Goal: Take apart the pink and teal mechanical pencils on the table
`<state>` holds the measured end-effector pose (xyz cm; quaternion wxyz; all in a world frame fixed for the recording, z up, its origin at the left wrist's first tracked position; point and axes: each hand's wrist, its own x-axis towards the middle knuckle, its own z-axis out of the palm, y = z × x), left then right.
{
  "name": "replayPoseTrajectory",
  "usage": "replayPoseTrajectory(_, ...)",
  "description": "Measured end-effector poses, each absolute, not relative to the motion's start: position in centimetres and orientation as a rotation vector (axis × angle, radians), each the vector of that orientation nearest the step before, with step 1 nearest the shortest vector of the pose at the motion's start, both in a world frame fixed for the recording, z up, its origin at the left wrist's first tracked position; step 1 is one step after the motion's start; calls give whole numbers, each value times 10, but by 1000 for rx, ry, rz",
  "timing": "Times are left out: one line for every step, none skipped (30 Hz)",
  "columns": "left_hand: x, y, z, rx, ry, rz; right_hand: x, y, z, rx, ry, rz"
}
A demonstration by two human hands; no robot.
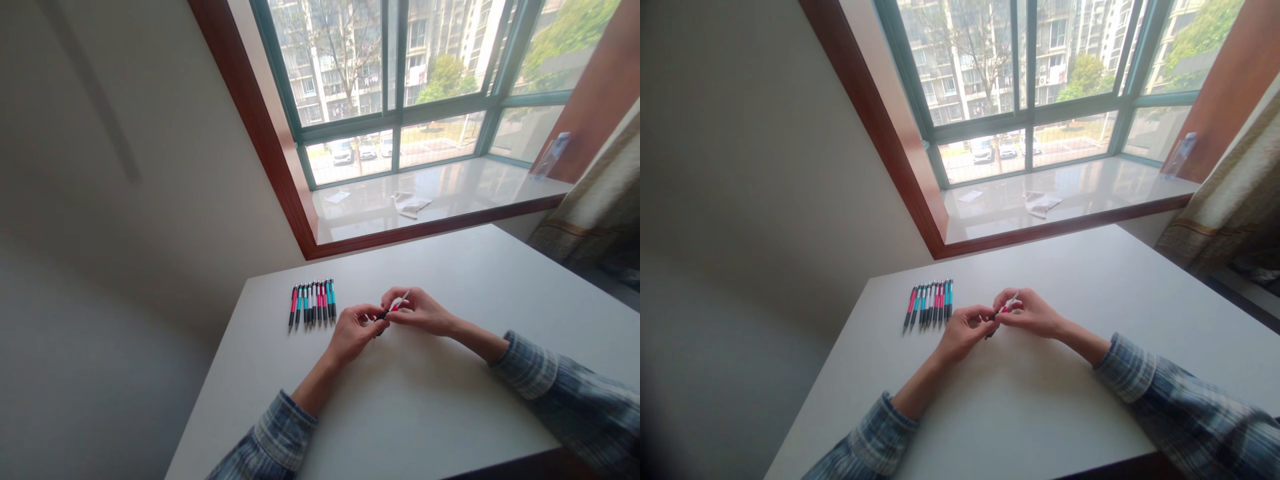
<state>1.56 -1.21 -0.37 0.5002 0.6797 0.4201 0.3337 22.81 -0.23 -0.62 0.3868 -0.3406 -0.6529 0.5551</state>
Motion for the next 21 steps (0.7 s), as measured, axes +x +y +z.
replayPoseTrajectory(15,-12,-5,1640,1011,806,229,-2,-4,-843,-1645,1383)
replayPoseTrajectory(15,-12,-6,1637,1007,807,230,-1,-2,-821,-1616,1361)
replayPoseTrajectory(14,-11,-7,1636,1002,808,232,0,0,-803,-1575,1345)
replayPoseTrajectory(13,-11,-9,1638,999,811,234,2,3,-789,-1526,1335)
replayPoseTrajectory(13,-11,-10,1643,999,815,237,3,5,-779,-1470,1324)
replayPoseTrajectory(12,-12,-11,1647,1003,819,240,5,7,-771,-1410,1315)
replayPoseTrajectory(11,-12,-12,1649,1009,823,243,7,9,-763,-1347,1308)
replayPoseTrajectory(10,-12,-14,1649,1014,827,246,9,10,-753,-1285,1304)
replayPoseTrajectory(9,-12,-15,1646,1018,832,249,11,11,-744,-1231,1305)
replayPoseTrajectory(9,-12,-16,1637,1019,838,251,13,12,-739,-1188,1304)
replayPoseTrajectory(8,-12,-17,1624,1016,846,254,15,12,-743,-1158,1300)
replayPoseTrajectory(8,-11,-19,1608,1010,856,255,17,12,-759,-1140,1289)
replayPoseTrajectory(7,-11,-20,1590,1001,867,257,18,11,-785,-1130,1271)
replayPoseTrajectory(7,-10,-20,1572,993,877,257,19,10,-816,-1126,1252)
replayPoseTrajectory(7,-10,-21,1555,986,886,258,20,9,-843,-1124,1236)
replayPoseTrajectory(7,-9,-21,1541,979,895,257,20,7,-864,-1128,1222)
replayPoseTrajectory(8,-9,-22,1531,975,903,257,21,5,-876,-1139,1210)
replayPoseTrajectory(8,-8,-22,1524,972,909,256,21,4,-883,-1158,1196)
replayPoseTrajectory(8,-8,-21,1521,971,913,255,21,3,-888,-1182,1180)
replayPoseTrajectory(9,-8,-21,1521,970,915,254,21,1,-896,-1207,1165)
replayPoseTrajectory(9,-8,-21,1521,968,914,253,21,1,-907,-1230,1153)
